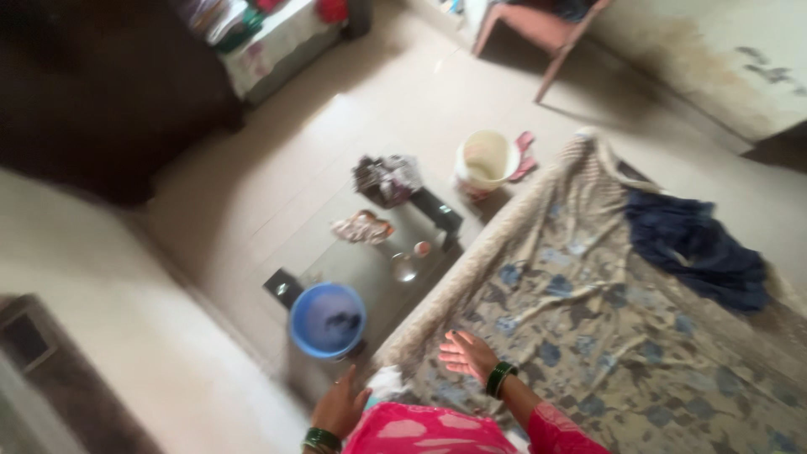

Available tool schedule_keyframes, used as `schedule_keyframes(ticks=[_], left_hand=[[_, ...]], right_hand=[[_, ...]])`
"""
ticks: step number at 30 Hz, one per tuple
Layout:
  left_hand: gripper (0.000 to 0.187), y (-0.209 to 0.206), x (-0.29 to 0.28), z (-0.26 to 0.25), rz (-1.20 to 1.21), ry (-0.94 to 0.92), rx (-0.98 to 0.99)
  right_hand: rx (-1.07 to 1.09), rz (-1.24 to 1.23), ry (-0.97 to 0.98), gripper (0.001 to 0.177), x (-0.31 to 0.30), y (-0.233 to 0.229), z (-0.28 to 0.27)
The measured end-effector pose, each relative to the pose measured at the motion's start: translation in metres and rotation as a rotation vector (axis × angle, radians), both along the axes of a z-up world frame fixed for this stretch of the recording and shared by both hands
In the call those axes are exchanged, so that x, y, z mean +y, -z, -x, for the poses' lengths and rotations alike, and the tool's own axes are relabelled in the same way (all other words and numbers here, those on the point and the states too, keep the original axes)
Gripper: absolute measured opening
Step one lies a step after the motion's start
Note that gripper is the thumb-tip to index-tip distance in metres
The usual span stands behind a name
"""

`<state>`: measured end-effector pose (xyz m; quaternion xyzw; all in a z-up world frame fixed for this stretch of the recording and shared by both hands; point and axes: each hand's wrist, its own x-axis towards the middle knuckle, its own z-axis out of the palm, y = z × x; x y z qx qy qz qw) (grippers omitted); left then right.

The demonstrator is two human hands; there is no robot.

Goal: The person cleans a window frame and the surrounding grill with a cloth, then washes the cloth in a bucket of water and continues cleaning the frame.

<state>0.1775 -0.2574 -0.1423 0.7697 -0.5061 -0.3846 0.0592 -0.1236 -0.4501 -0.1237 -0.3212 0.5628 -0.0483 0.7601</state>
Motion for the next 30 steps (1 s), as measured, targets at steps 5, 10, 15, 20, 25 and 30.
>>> schedule_keyframes(ticks=[5,10,15,20,25,30], left_hand=[[0.075,-0.016,-0.034,0.075,0.143,0.028,0.021],[0.075,-0.052,-0.067,0.172,0.122,-0.052,0.116],[0.073,-0.088,-0.113,0.246,-0.065,0.241,0.086],[0.069,-0.119,-0.167,0.299,-0.144,0.322,0.078],[0.066,-0.116,-0.204,0.331,-0.160,0.348,0.085],[0.068,-0.048,-0.234,0.365,-0.199,0.233,0.175]], right_hand=[[-0.048,0.005,0.115,0.069,-0.017,-0.026,0.107],[-0.074,0.063,0.325,0.067,-0.029,-0.040,0.240],[-0.050,0.093,0.531,0.062,-0.033,-0.067,0.339],[-0.133,0.154,0.638,0.063,-0.046,-0.070,0.387],[-0.122,0.164,0.558,0.066,-0.098,-0.066,0.402],[-0.112,0.219,0.408,0.072,-0.179,-0.044,0.421]])
